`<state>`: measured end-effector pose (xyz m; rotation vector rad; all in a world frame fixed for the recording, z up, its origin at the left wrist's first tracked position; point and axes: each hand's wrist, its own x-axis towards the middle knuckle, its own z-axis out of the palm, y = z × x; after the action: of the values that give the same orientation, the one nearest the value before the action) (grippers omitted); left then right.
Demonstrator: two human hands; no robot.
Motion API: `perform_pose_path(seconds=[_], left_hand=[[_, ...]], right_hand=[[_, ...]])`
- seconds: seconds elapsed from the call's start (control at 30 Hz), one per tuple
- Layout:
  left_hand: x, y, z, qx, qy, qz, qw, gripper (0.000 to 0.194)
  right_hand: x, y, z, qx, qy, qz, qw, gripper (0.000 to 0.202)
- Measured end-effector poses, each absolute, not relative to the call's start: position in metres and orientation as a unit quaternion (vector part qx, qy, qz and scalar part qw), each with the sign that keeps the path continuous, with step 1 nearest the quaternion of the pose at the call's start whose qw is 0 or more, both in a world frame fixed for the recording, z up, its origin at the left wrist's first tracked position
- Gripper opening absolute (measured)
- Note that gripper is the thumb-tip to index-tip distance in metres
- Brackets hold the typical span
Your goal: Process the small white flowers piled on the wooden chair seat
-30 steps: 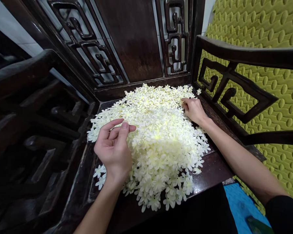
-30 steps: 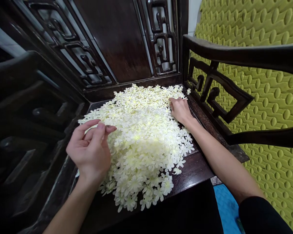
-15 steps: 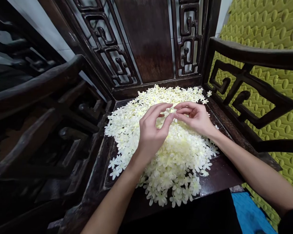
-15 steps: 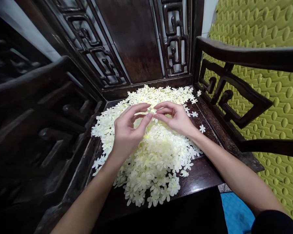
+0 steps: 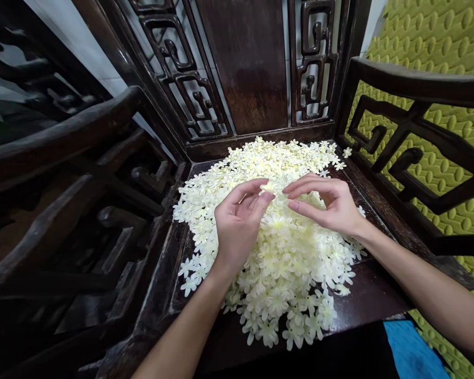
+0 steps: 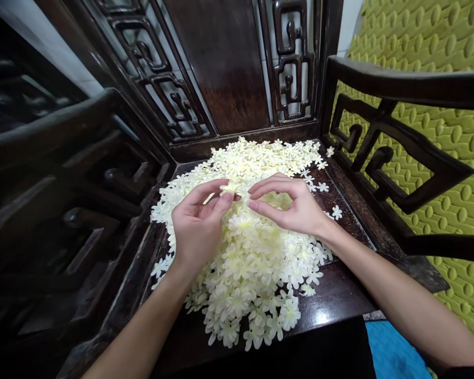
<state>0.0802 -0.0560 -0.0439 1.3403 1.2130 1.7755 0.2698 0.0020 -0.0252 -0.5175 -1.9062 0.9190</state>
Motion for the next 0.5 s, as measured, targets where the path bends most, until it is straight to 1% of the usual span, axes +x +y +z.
perform_pose_path(seconds=[0.1,0.17,0.33,0.43,0.5], left_hand=[[0.087,-0.06,-0.042,0.542,0.449,0.676,0.218,0.016],[0.09,-0.063,-0.04,0.578,0.426,0.67,0.187,0.015],[0.091,-0.068,-0.039,0.646,0.365,0.651,0.16,0.031],[0.089,-0.069,-0.038,0.666,0.37,0.633,0.14,0.031],[0.088,-0.068,-0.038,0.67,0.374,0.628,0.13,0.03]], right_hand=[[0.271,-0.002,-0.023,-0.193,-0.769,0.381,0.476,0.009],[0.27,-0.004,-0.024,-0.181,-0.756,0.415,0.473,0.012],[0.266,-0.008,-0.032,-0.181,-0.723,0.474,0.469,0.015],[0.263,-0.008,-0.036,-0.186,-0.687,0.501,0.492,0.016],[0.262,-0.007,-0.037,-0.178,-0.663,0.515,0.512,0.02]])
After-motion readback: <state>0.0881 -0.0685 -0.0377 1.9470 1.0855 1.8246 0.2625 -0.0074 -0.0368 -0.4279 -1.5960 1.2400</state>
